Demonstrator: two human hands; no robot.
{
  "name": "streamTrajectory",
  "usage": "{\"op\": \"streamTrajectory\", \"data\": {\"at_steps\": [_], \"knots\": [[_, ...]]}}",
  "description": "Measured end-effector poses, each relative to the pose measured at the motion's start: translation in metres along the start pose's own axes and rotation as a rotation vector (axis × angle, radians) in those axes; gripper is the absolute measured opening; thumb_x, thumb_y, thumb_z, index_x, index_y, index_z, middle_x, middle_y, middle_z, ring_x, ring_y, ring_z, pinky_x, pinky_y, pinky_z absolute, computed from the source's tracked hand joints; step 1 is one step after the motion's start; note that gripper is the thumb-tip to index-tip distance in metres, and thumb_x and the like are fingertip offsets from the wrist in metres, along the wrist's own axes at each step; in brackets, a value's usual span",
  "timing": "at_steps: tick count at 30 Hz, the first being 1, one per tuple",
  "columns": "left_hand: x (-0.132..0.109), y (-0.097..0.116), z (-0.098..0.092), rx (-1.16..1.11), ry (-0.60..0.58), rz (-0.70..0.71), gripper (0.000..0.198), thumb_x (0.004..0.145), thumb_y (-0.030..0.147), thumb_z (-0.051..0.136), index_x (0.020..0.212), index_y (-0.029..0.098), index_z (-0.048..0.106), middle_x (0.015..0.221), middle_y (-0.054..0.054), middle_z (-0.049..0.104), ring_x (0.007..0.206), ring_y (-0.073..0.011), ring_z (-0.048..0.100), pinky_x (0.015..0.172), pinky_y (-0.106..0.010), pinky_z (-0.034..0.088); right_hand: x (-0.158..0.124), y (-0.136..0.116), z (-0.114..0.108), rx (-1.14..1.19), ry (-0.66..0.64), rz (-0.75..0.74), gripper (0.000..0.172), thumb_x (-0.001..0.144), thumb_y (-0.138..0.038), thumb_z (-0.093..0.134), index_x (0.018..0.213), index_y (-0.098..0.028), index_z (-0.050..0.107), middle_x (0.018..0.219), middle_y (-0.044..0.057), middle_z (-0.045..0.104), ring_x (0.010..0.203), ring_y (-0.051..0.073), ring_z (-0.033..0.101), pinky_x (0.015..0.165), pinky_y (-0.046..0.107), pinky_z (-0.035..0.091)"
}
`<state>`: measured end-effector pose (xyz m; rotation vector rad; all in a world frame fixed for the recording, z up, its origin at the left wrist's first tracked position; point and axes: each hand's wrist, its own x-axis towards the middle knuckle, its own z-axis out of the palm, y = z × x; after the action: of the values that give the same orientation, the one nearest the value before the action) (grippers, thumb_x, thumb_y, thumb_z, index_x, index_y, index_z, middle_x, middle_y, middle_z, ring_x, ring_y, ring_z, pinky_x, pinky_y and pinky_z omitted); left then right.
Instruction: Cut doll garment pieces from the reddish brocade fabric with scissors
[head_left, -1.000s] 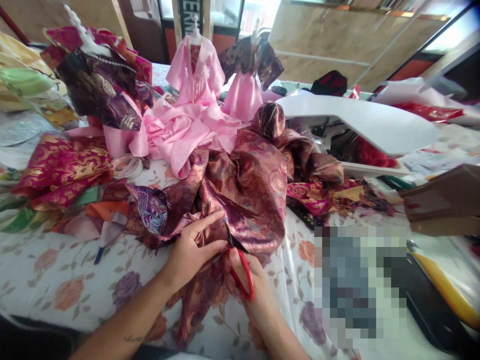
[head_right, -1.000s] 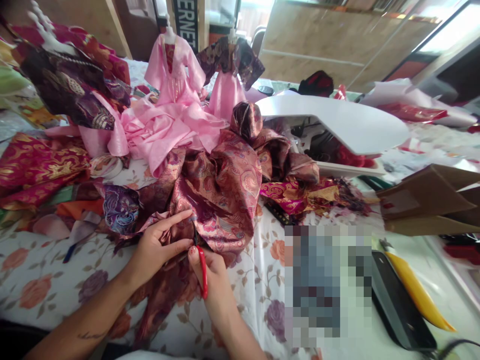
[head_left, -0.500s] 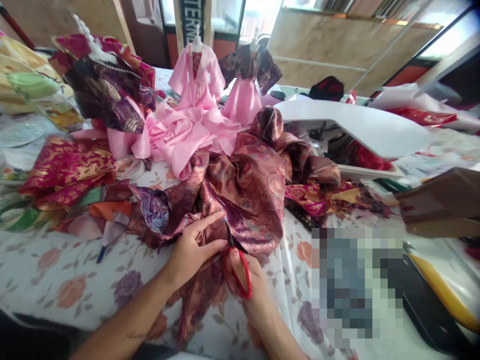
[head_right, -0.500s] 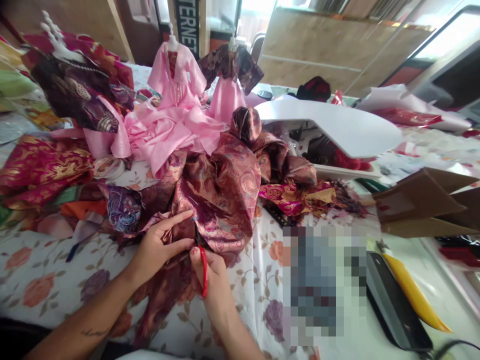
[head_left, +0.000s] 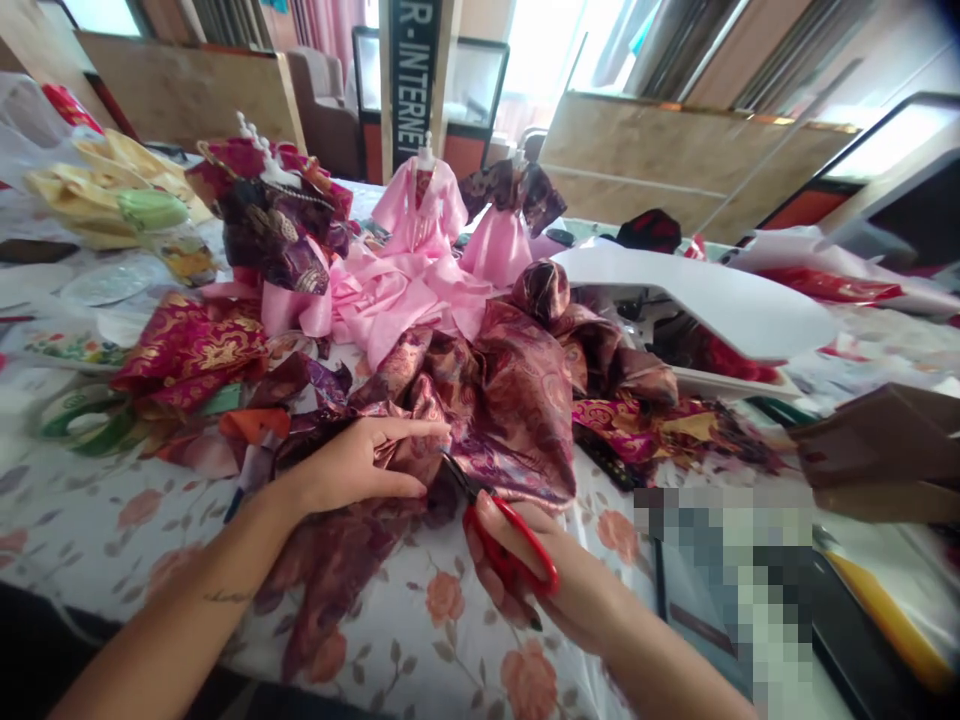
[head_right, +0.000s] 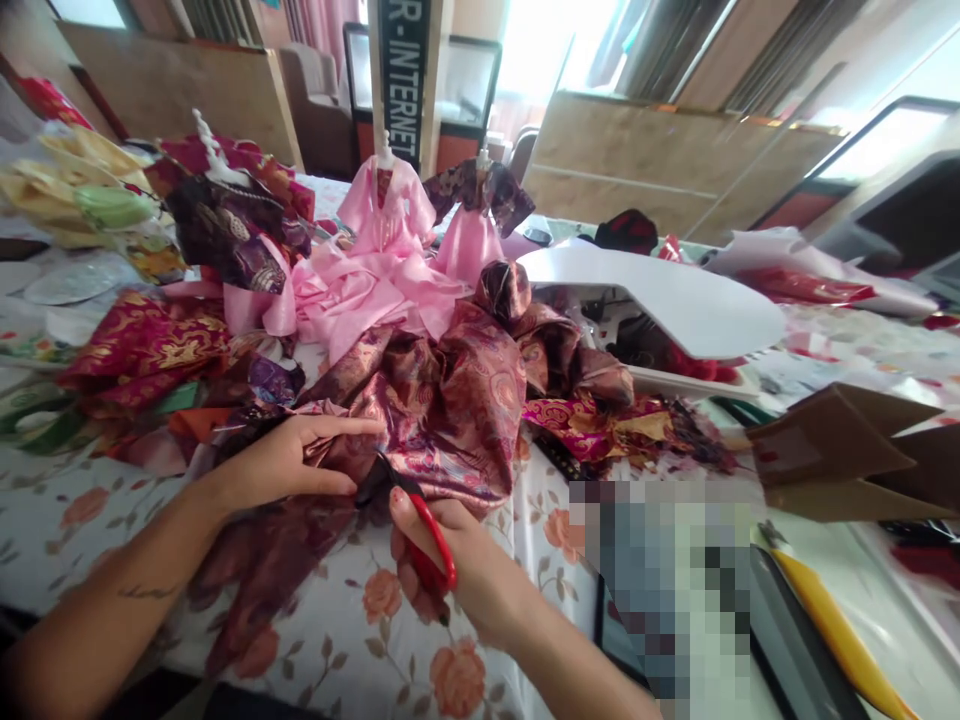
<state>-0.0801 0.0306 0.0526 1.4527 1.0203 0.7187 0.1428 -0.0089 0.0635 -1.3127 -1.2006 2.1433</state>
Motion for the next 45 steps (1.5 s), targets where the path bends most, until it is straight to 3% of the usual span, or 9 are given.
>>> {"op": "streamTrajectory", "data": {"at_steps": [5, 9, 11, 14, 16, 20, 25, 37, 45], "knots": [[0.002, -0.012, -0.012, 0.004, -0.105, -0.013, 0.063, 0.062, 0.015, 0.077, 0.122, 0.028, 0.062, 0.128, -0.003, 0.062, 0.121, -0.0246, 0.054, 0.104, -0.036, 0.039, -0.013, -0.008, -0.009, -0.509, -0.026, 0.050, 0.046, 0.078, -0.058, 0.057, 0.058, -0.019, 0.045, 0.048, -0.003, 0.047, 0.040, 0.008, 0.039, 0.037, 0.020, 0.026], [0.003, -0.028, -0.009, -0.024, -0.119, -0.046, 0.062, 0.062, 0.013, 0.077, 0.122, 0.025, 0.061, 0.130, -0.005, 0.060, 0.123, -0.0244, 0.052, 0.106, -0.037, 0.036, -0.036, -0.017, -0.016, -0.766, 0.069, -0.156, 0.033, 0.076, -0.040, 0.068, 0.060, -0.018, 0.050, 0.057, -0.002, 0.048, 0.052, 0.010, 0.035, 0.043, 0.022, 0.025], [0.003, -0.033, -0.007, -0.058, -0.118, -0.057, 0.063, 0.062, 0.013, 0.076, 0.122, 0.026, 0.061, 0.131, -0.005, 0.060, 0.125, -0.0250, 0.051, 0.108, -0.040, 0.034, -0.037, -0.024, -0.021, -0.710, 0.062, -0.186, 0.031, 0.080, -0.041, 0.064, 0.064, -0.018, 0.052, 0.059, -0.002, 0.047, 0.052, 0.010, 0.035, 0.043, 0.022, 0.026], [0.002, -0.037, -0.004, -0.100, -0.110, -0.058, 0.064, 0.061, 0.013, 0.077, 0.122, 0.027, 0.061, 0.131, -0.004, 0.060, 0.127, -0.0264, 0.049, 0.110, -0.043, 0.032, -0.016, -0.026, -0.030, -0.583, -0.004, -0.185, 0.038, 0.085, -0.049, 0.055, 0.065, -0.018, 0.049, 0.057, -0.003, 0.044, 0.049, 0.009, 0.037, 0.043, 0.021, 0.028], [0.002, -0.040, -0.002, -0.112, -0.103, -0.050, 0.064, 0.062, 0.014, 0.077, 0.123, 0.027, 0.061, 0.131, -0.004, 0.059, 0.126, -0.0267, 0.049, 0.109, -0.043, 0.033, 0.007, -0.019, -0.036, -0.530, -0.112, -0.169, 0.043, 0.083, -0.054, 0.056, 0.061, -0.018, 0.046, 0.054, -0.004, 0.042, 0.046, 0.008, 0.036, 0.042, 0.020, 0.027], [0.003, -0.047, 0.000, -0.129, -0.039, -0.031, 0.052, 0.071, 0.018, 0.073, 0.121, 0.024, 0.062, 0.128, -0.006, 0.062, 0.122, -0.0245, 0.054, 0.107, -0.039, 0.037, 0.035, 0.009, -0.042, -0.412, -0.166, -0.102, 0.049, 0.081, -0.062, 0.054, 0.062, -0.017, 0.045, 0.052, -0.003, 0.048, 0.042, 0.008, 0.042, 0.039, 0.019, 0.028], [0.003, -0.049, 0.004, -0.135, 0.014, -0.012, 0.047, 0.073, 0.020, 0.072, 0.119, 0.025, 0.064, 0.128, -0.004, 0.062, 0.122, -0.0230, 0.053, 0.108, -0.036, 0.036, 0.034, 0.027, -0.046, -0.403, -0.180, -0.047, 0.052, 0.079, -0.066, 0.053, 0.062, -0.018, 0.044, 0.051, -0.004, 0.048, 0.041, 0.007, 0.045, 0.037, 0.016, 0.030], [0.002, -0.040, 0.005, -0.270, 0.021, -0.100, 0.051, 0.069, 0.018, 0.074, 0.118, 0.025, 0.064, 0.125, -0.004, 0.064, 0.120, -0.0239, 0.055, 0.110, -0.039, 0.034, 0.031, 0.023, -0.047, -0.399, -0.212, -0.029, 0.054, 0.079, -0.068, 0.052, 0.061, -0.018, 0.043, 0.051, -0.004, 0.049, 0.041, 0.006, 0.044, 0.039, 0.016, 0.031], [0.003, -0.041, 0.005, -0.263, 0.012, -0.087, 0.052, 0.068, 0.018, 0.075, 0.118, 0.026, 0.064, 0.129, -0.003, 0.061, 0.124, -0.0237, 0.052, 0.111, -0.039, 0.033, 0.035, 0.023, -0.047, -0.358, -0.207, -0.028, 0.054, 0.077, -0.067, 0.054, 0.060, -0.017, 0.044, 0.050, -0.004, 0.050, 0.038, 0.006, 0.043, 0.036, 0.016, 0.028]]}}
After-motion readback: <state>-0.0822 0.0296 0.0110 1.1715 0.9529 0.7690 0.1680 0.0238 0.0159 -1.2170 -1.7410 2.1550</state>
